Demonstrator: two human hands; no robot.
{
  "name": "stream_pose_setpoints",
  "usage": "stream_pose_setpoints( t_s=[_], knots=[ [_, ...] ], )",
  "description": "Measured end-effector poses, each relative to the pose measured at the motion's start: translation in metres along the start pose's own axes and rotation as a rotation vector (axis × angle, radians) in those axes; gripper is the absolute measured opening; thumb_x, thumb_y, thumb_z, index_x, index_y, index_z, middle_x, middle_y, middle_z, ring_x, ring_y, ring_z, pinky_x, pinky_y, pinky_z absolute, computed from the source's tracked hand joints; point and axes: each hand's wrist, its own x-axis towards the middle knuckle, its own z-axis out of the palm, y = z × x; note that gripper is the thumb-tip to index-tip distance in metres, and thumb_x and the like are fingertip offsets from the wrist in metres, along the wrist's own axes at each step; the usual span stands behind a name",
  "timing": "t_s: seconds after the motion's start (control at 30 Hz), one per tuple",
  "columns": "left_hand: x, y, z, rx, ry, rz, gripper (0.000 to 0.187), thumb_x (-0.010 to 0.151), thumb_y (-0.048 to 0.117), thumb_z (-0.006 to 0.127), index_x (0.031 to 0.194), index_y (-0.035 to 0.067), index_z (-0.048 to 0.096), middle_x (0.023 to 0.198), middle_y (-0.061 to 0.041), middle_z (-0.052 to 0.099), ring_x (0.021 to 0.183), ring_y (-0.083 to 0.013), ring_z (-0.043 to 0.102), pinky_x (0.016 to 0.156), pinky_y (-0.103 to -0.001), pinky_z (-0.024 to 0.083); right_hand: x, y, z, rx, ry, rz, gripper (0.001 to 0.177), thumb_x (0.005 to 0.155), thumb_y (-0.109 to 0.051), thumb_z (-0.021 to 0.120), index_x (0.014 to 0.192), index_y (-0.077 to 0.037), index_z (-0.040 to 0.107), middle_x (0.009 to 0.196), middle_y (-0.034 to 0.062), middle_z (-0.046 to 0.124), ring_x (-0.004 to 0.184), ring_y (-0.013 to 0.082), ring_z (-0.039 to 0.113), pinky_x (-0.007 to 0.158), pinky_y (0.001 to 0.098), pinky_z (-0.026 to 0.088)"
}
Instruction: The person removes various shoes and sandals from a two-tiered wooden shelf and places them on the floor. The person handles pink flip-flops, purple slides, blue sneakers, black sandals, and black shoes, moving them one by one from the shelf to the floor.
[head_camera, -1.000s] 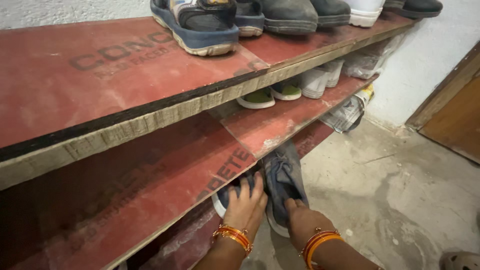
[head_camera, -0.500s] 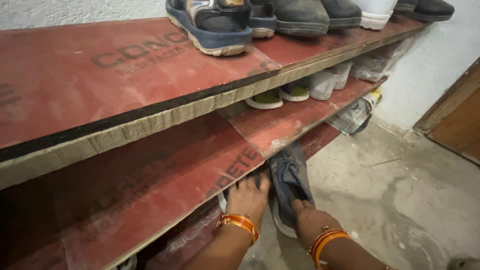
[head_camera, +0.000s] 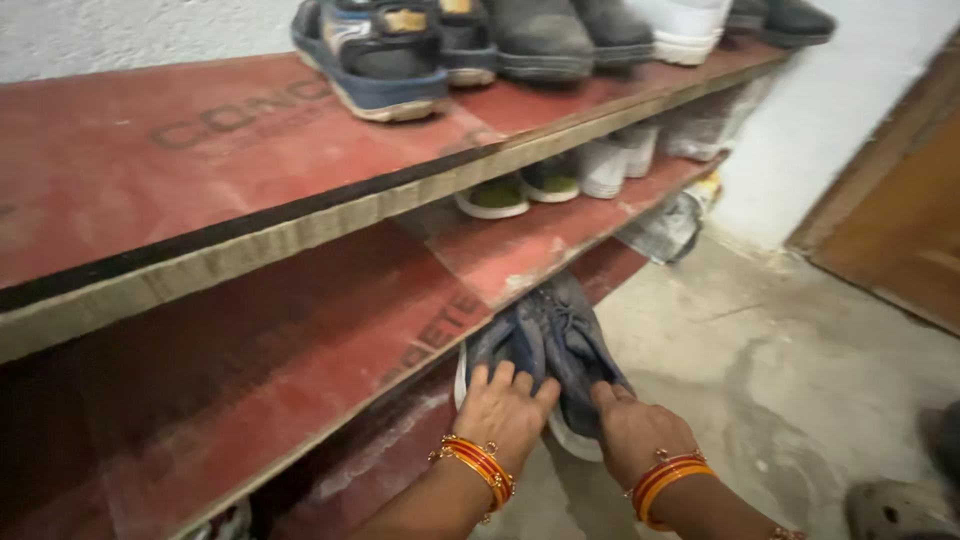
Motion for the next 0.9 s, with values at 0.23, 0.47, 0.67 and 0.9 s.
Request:
stream_pose_setpoints(
  t_s=[0.23,0.47,0.67,0.9],
  knots=[
    [0.035,0.058,-0.022,-0.045,-0.072,0.050,0.057,0.070,0.021,0.077,0.124,0.015,0.061,0.112,-0.010,0.069,0.116,-0.0318,0.057,0.094,-0.049,0.041,-0.034,0.032,-0.026,0.031,-0.075,0.167,0.023,0.093,-0.015,0.051,0.115,-0.016,0.052,0.120,0.0113,0.067,0.103,0.0358,0.070,0.089,0.0499,0.056],
    [0.076,0.127,-0.018,-0.100,-0.018,0.157,0.038,0.086,0.015,0.065,0.123,0.016,0.062,0.111,-0.010,0.070,0.115,-0.0324,0.056,0.099,-0.054,0.038,-0.062,0.098,-0.031,0.036,-0.107,0.348,0.017,0.098,-0.021,0.047,0.114,-0.018,0.053,0.124,0.0075,0.067,0.109,0.0341,0.069,0.093,0.0492,0.055],
    [0.113,0.189,0.004,-0.121,-0.064,0.288,0.031,0.091,0.014,0.061,0.122,0.016,0.062,0.116,-0.009,0.069,0.117,-0.0312,0.056,0.095,-0.052,0.040,-0.083,0.164,-0.016,0.055,-0.082,0.433,0.029,0.090,-0.015,0.052,0.120,-0.017,0.051,0.123,0.0092,0.067,0.111,0.0352,0.067,0.094,0.0487,0.055],
    [0.154,0.241,0.035,-0.155,-0.104,0.403,0.029,0.094,0.017,0.059,0.123,0.018,0.061,0.120,-0.010,0.067,0.120,-0.0316,0.055,0.094,-0.052,0.043,-0.092,0.219,0.007,0.015,-0.108,0.537,0.020,0.096,-0.020,0.051,0.114,-0.013,0.053,0.121,0.0109,0.069,0.111,0.0347,0.069,0.092,0.0491,0.057]
  ],
)
